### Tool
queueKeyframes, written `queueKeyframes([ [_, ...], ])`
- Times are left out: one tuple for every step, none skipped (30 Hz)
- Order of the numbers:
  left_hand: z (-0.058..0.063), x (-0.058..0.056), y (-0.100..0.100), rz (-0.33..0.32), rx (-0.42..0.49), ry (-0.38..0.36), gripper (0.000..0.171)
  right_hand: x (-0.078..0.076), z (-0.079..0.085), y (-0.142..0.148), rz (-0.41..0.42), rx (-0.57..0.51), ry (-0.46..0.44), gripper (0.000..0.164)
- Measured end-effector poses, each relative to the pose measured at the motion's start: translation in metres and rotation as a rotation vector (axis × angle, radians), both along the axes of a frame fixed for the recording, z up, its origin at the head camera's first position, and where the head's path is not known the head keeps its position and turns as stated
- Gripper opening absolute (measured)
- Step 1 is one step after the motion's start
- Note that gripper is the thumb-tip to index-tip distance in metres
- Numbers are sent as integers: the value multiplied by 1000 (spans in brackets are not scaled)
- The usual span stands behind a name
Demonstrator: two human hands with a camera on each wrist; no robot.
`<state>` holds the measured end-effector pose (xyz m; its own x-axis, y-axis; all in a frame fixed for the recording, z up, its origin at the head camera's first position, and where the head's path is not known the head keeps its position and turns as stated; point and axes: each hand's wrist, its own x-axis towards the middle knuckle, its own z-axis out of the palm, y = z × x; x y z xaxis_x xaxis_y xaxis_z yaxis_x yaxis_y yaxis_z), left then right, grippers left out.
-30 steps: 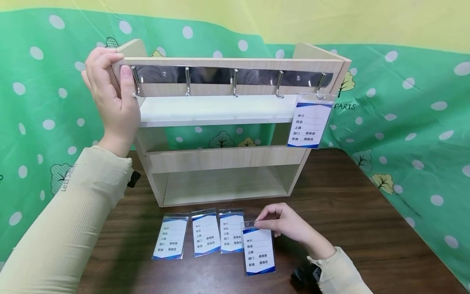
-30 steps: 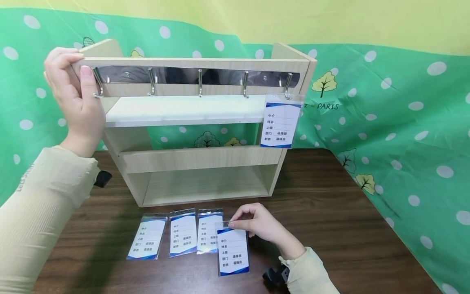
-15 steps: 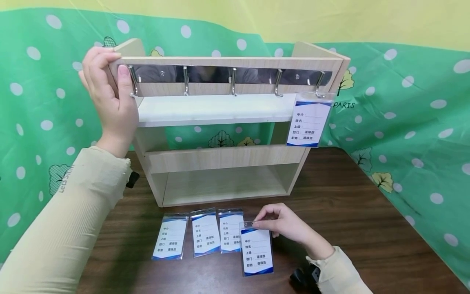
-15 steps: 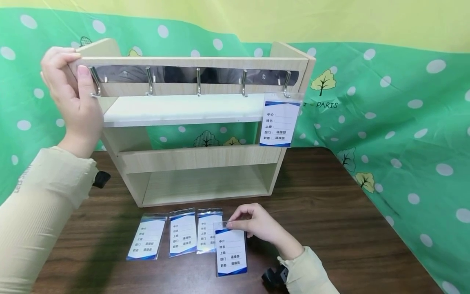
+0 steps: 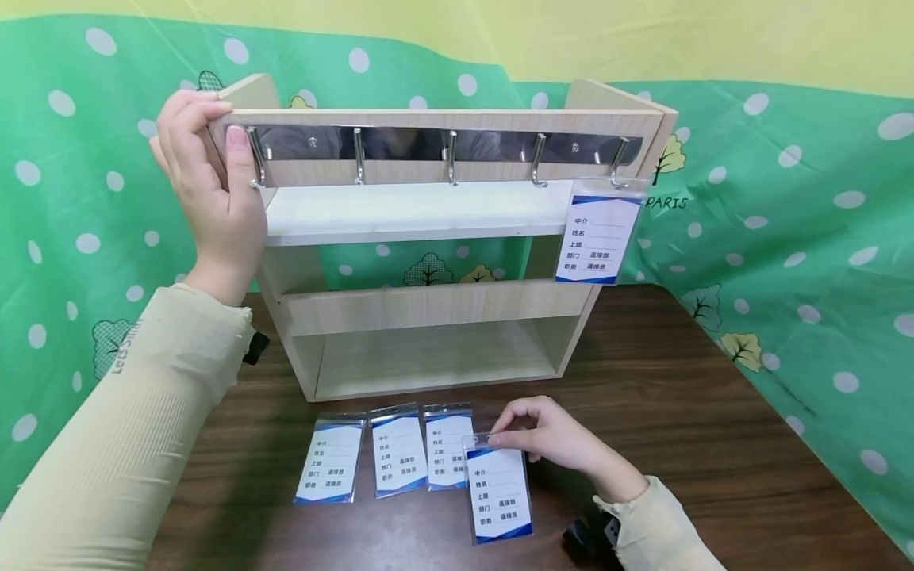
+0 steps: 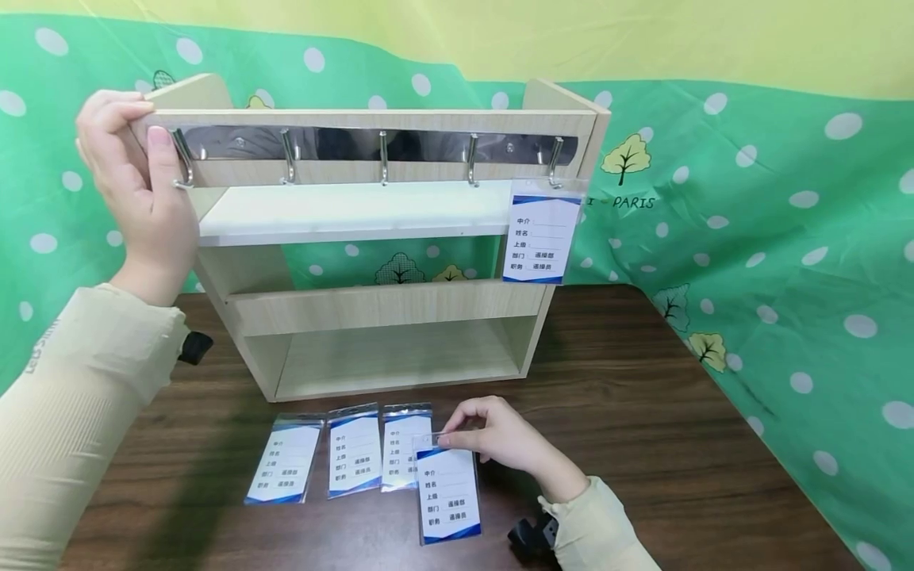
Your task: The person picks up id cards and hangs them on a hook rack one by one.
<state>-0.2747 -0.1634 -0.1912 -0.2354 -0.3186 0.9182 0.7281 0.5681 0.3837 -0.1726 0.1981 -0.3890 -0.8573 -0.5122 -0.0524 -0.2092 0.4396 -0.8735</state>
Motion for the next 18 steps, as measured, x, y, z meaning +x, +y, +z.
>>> queueKeyframes([
  [0,0,0,1,0,0,24,0,0,0,-5,-1,1,12],
  [0,0,0,2,1,1,24,-1,0,0,-11,-3,2,12],
  [0,0,0,2,1,2,24,-1,0,0,-17,-6,1,12],
  [0,0,0,2,1,2,24,-1,0,1,-24,-11,-1,12],
  [0,1,0,2,1,4,24,-1,0,1,-31,-17,-4,13],
  [0,1,0,2,2,5,24,-1,0,1,-38,-22,-8,13],
  [0,1,0,2,3,7,24,-1,1,1,-44,-26,-9,13],
  [0,1,0,2,4,9,24,-1,1,1,-52,-31,-11,14],
  [0,1,0,2,4,9,24,-1,1,1,-61,-37,-12,14],
  [0,1,0,3,4,8,23,-1,2,1,-71,-44,-12,15],
  [0,1,0,3,3,7,23,-1,2,2,-80,-47,-8,15],
  [0,1,0,4,3,6,23,-2,2,2,-89,-51,-5,15],
  [0,1,0,5,2,5,23,-2,3,2,-97,-55,1,15],
  [0,1,0,5,2,4,23,-2,3,2,-106,-58,6,15],
  [0,1,0,5,1,4,23,-2,3,3,-113,-60,10,15],
  [0,1,0,6,1,5,23,-3,3,3,-120,-62,15,15],
  [0,1,0,6,1,5,23,-3,3,3,-126,-62,19,15],
  [0,0,0,6,1,6,23,-3,3,4,-131,-64,27,15],
])
